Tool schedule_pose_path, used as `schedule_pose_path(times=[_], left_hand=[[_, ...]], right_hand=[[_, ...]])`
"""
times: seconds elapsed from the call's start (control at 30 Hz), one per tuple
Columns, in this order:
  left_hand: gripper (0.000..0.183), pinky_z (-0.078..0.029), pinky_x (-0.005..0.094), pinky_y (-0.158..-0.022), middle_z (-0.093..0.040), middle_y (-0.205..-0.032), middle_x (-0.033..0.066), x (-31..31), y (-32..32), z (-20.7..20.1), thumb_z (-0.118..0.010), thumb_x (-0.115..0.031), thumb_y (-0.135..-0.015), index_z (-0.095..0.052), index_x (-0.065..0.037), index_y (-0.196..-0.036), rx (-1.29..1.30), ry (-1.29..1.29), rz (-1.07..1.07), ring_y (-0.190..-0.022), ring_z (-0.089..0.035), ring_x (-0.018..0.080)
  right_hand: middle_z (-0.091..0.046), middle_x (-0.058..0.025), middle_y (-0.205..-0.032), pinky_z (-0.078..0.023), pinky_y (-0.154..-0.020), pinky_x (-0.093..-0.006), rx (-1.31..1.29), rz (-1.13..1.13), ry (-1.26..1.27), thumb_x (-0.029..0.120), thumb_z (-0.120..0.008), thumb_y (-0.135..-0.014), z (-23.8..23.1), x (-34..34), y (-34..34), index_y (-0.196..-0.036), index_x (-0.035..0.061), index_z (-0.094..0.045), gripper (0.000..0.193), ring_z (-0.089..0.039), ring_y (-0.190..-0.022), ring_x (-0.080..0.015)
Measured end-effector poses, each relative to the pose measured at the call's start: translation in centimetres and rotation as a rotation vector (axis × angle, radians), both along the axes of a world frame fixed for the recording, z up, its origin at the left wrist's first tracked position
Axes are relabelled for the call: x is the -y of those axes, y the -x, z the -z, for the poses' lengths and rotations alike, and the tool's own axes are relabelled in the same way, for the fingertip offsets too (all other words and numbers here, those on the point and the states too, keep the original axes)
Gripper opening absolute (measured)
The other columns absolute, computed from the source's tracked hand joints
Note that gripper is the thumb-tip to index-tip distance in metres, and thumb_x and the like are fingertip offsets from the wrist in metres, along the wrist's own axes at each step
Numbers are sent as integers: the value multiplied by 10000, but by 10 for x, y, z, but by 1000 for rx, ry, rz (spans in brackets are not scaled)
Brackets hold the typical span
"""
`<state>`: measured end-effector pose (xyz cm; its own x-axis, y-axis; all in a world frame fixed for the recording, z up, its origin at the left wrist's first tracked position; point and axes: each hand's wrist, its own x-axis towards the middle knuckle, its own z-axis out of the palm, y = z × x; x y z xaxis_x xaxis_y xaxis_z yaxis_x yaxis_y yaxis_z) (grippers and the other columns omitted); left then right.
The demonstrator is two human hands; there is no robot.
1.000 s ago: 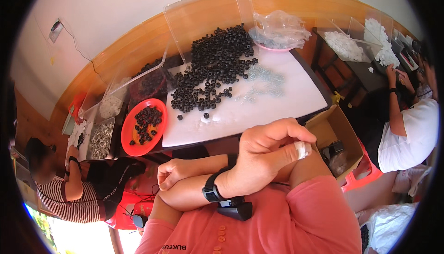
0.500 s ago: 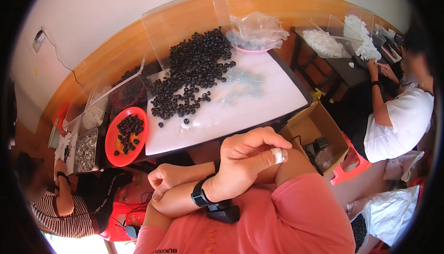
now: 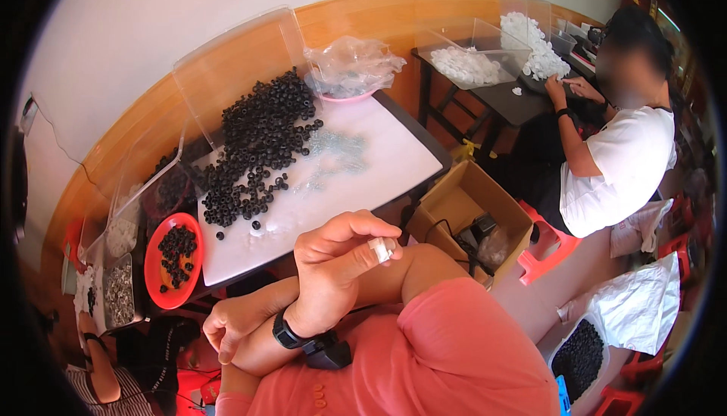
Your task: Assembling small black and white plastic components by hand at a manufacturing workstation.
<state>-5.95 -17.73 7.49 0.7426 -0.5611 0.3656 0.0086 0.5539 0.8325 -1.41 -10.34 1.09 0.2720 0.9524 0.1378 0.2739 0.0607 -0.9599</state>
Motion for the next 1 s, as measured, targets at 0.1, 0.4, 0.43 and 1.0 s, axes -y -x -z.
schedule_pose_path(times=[0.1,0.4,0.43,1.0], left_hand=[[172,-489,228,-812,-661,-944,56,3,0,4,-595,98,-907,-673,44,-1050,6,-27,-1,-879,-618,107],[167,-479,239,-738,-662,-876,83,16,3,10,-602,69,-908,-674,59,-1059,-69,9,74,-790,-604,122],[169,-478,239,-739,-661,-871,82,15,4,10,-600,72,-908,-675,58,-1059,-62,-13,77,-789,-603,121],[144,-472,230,-709,-656,-876,61,20,5,12,-621,44,-915,-676,49,-1048,-158,21,111,-797,-598,100]], right_hand=[[-658,-38,-859,-472,-698,-309,2,-73,28,191,-769,-759,0,7,9,-875,28,-602,261,-604,-791,-130],[-645,-64,-798,-471,-666,-320,45,-202,24,199,-794,-717,-11,10,11,-858,20,-617,288,-607,-763,-147],[-632,-68,-742,-462,-630,-315,61,-149,-183,197,-788,-723,-2,3,16,-819,16,-607,273,-604,-710,-150],[-631,-58,-799,-444,-618,-311,-79,-184,-211,225,-770,-756,1,7,10,-766,4,-612,272,-587,-707,-158]])
